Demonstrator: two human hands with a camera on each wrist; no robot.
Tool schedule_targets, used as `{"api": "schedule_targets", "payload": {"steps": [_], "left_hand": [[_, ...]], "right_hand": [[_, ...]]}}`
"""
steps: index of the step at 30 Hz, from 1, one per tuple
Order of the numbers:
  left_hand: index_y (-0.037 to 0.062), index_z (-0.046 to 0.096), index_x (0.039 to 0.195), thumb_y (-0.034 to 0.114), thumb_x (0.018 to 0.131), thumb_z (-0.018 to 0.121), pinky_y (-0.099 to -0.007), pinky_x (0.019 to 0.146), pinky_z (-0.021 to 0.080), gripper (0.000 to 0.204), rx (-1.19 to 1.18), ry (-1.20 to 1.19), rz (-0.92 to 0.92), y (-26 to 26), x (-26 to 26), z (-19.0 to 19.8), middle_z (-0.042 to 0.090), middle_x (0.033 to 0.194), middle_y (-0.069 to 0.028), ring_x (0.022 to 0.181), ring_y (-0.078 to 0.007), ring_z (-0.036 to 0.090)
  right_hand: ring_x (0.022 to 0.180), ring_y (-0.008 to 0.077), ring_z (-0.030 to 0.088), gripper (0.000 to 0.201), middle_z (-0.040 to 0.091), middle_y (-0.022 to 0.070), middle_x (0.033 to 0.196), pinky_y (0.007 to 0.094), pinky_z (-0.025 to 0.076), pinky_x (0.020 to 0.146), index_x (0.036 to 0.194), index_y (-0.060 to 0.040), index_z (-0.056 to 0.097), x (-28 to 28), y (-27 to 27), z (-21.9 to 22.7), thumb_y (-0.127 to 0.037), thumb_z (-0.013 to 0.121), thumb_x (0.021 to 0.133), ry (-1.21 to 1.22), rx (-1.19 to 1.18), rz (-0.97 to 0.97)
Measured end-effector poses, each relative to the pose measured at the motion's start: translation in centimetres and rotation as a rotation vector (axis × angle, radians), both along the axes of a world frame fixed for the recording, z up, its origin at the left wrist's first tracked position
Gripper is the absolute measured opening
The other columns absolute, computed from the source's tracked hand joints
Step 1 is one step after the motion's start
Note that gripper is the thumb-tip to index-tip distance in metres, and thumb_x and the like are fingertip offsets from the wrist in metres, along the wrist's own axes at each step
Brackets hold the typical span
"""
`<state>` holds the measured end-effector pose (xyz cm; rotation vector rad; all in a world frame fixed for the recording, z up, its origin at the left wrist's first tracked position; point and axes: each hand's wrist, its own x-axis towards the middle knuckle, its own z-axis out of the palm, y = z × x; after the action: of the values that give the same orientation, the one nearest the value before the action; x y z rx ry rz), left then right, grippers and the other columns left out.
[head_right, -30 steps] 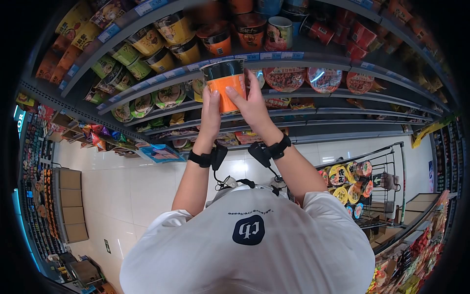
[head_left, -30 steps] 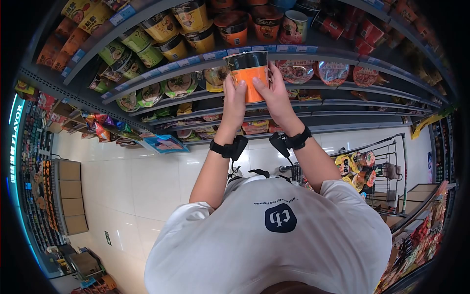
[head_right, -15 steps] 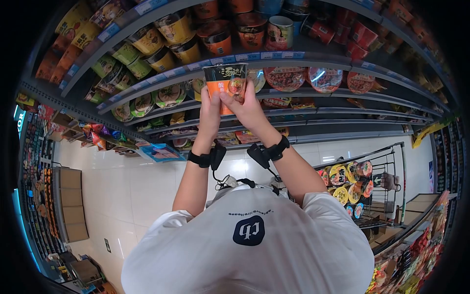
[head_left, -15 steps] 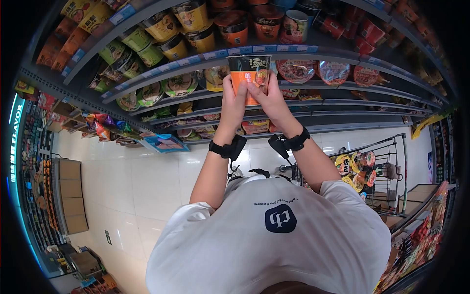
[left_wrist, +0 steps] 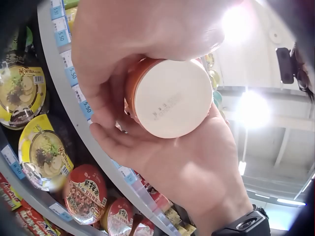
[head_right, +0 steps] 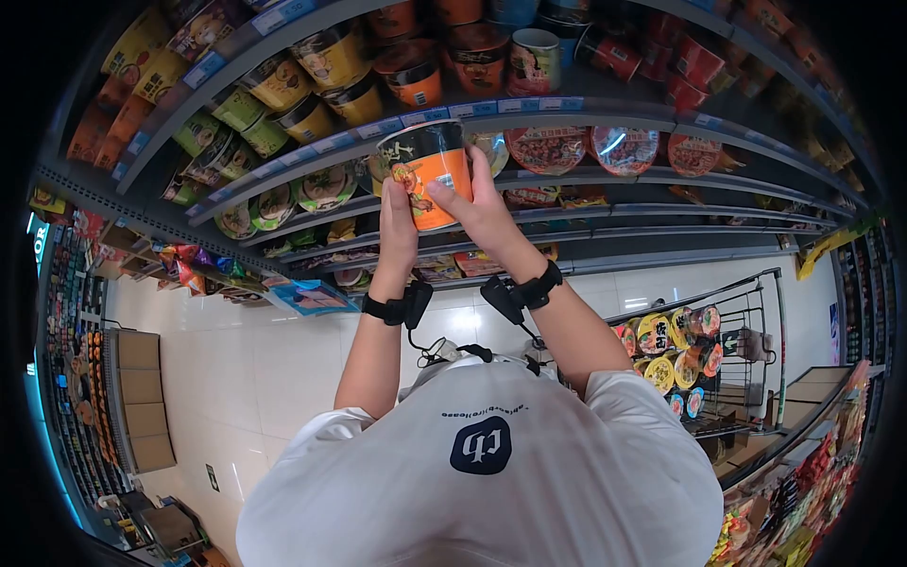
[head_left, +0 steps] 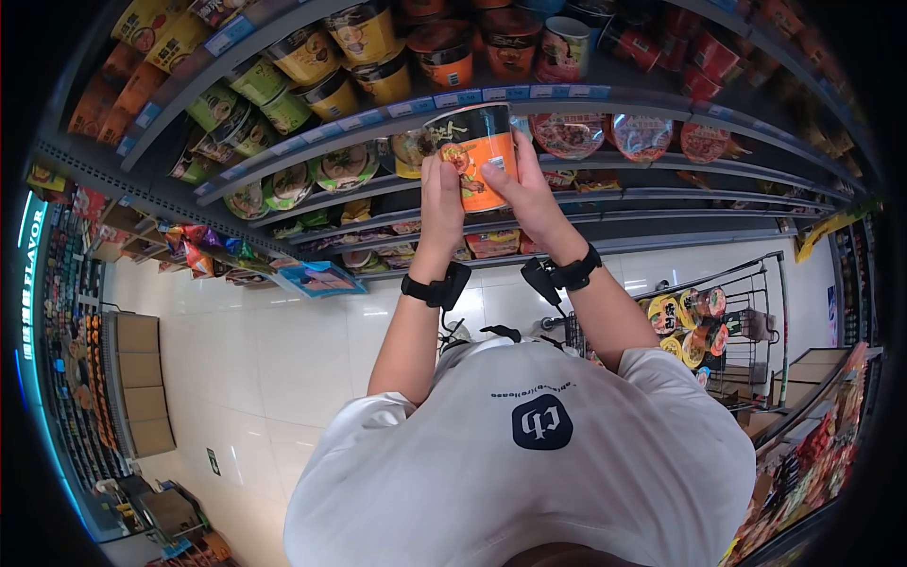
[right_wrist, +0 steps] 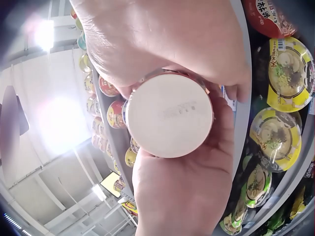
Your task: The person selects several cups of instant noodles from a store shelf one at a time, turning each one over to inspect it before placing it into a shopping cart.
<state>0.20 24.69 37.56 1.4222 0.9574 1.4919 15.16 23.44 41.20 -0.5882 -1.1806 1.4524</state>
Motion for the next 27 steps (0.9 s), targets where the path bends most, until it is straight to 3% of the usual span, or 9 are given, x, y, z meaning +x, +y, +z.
{"api": "schedule_targets", "payload": {"steps": [3, 8, 11, 15, 18, 20, 24, 26, 27], "left_hand": [[0.0000, 0.035, 0.131, 0.043, 0.101, 0.045, -0.0293, 0.087, 0.047, 0.053, -0.055, 0.211, -0.006, -0.8, 0.2, 1.1, 0.053, 0.112, -0.0089, 0.098, -0.0143, 0.056], [-0.0001, 0.036, 0.133, 0.038, 0.099, 0.053, -0.0236, 0.075, 0.047, 0.053, -0.035, -0.071, 0.098, -1.0, 1.1, 1.8, 0.057, 0.109, -0.0115, 0.084, -0.0097, 0.056], [0.0022, 0.035, 0.134, 0.041, 0.100, 0.048, -0.0271, 0.092, 0.046, 0.053, -0.171, -0.169, 0.024, -1.4, 0.6, 1.6, 0.050, 0.121, -0.0128, 0.109, -0.0146, 0.056], [0.0018, 0.036, 0.138, 0.036, 0.098, 0.054, -0.0255, 0.080, 0.044, 0.056, -0.093, -0.197, -0.059, -0.4, 0.3, 0.1, 0.056, 0.112, -0.0116, 0.089, -0.0115, 0.053], [0.0031, 0.041, 0.137, 0.038, 0.098, 0.054, -0.0265, 0.083, 0.042, 0.054, 0.060, 0.285, 0.099, -0.1, -0.4, -0.3, 0.056, 0.112, -0.0107, 0.093, -0.0128, 0.052], [0.0025, 0.041, 0.137, 0.040, 0.097, 0.053, -0.0282, 0.090, 0.043, 0.056, -0.119, 0.272, -0.074, -0.4, -0.6, 0.6, 0.055, 0.117, -0.0108, 0.102, -0.0153, 0.054], [0.0013, 0.039, 0.139, 0.041, 0.097, 0.054, -0.0306, 0.097, 0.042, 0.060, -0.049, 0.012, -0.048, -1.4, 1.2, 2.0, 0.054, 0.123, -0.0123, 0.111, -0.0185, 0.054], [0.0003, 0.038, 0.139, 0.040, 0.096, 0.055, -0.0316, 0.101, 0.041, 0.061, -0.189, -0.287, -0.050, -1.2, 1.2, 1.2, 0.052, 0.127, -0.0135, 0.114, -0.0197, 0.054], [0.0003, 0.038, 0.139, 0.040, 0.096, 0.055, -0.0316, 0.101, 0.041, 0.061, -0.190, -0.287, -0.050, -1.1, 1.3, 1.0, 0.052, 0.127, -0.0135, 0.114, -0.0197, 0.054]], "right_hand": [[0.129, 0.0172, 0.041, 0.076, 0.037, 0.0135, 0.140, 0.0318, 0.035, 0.108, 0.147, 0.0002, 0.019, -0.4, -0.3, 0.0, -0.030, 0.064, 0.094, -0.090, 0.082, -0.122], [0.131, 0.0176, 0.039, 0.068, 0.036, 0.0132, 0.144, 0.0332, 0.032, 0.110, 0.148, -0.0002, 0.019, -0.2, 0.2, -1.0, -0.026, 0.057, 0.098, 0.115, 0.012, -0.156], [0.130, 0.0176, 0.041, 0.065, 0.040, 0.0124, 0.142, 0.0325, 0.033, 0.110, 0.148, -0.0019, 0.020, 0.6, -0.2, 0.0, -0.025, 0.055, 0.099, 0.175, -0.151, -0.010], [0.128, 0.0174, 0.043, 0.067, 0.043, 0.0120, 0.139, 0.0322, 0.035, 0.108, 0.148, -0.0026, 0.019, 1.0, 0.1, 0.2, -0.023, 0.058, 0.098, 0.176, -0.172, 0.064], [0.128, 0.0174, 0.044, 0.071, 0.042, 0.0117, 0.139, 0.0319, 0.036, 0.108, 0.148, -0.0017, 0.018, 0.8, 0.0, -0.1, -0.020, 0.061, 0.096, 0.128, -0.094, 0.055], [0.128, 0.0173, 0.043, 0.074, 0.043, 0.0115, 0.138, 0.0324, 0.037, 0.107, 0.149, -0.0015, 0.016, 0.5, 0.0, -0.6, -0.018, 0.063, 0.094, -0.039, 0.037, -0.111], [0.129, 0.0176, 0.043, 0.072, 0.041, 0.0130, 0.139, 0.0327, 0.037, 0.107, 0.148, -0.0007, 0.019, 0.4, 0.2, -1.2, -0.019, 0.063, 0.094, -0.227, 0.178, -0.247], [0.129, 0.0167, 0.043, 0.063, 0.045, 0.0121, 0.138, 0.0322, 0.037, 0.108, 0.148, -0.0011, 0.025, 0.9, 0.4, -0.8, -0.019, 0.058, 0.097, 0.438, -0.207, 0.056], [0.129, 0.0167, 0.043, 0.063, 0.045, 0.0121, 0.138, 0.0322, 0.037, 0.108, 0.148, -0.0011, 0.025, 1.1, 0.3, -0.7, -0.019, 0.058, 0.097, 0.438, -0.207, 0.056]]}}
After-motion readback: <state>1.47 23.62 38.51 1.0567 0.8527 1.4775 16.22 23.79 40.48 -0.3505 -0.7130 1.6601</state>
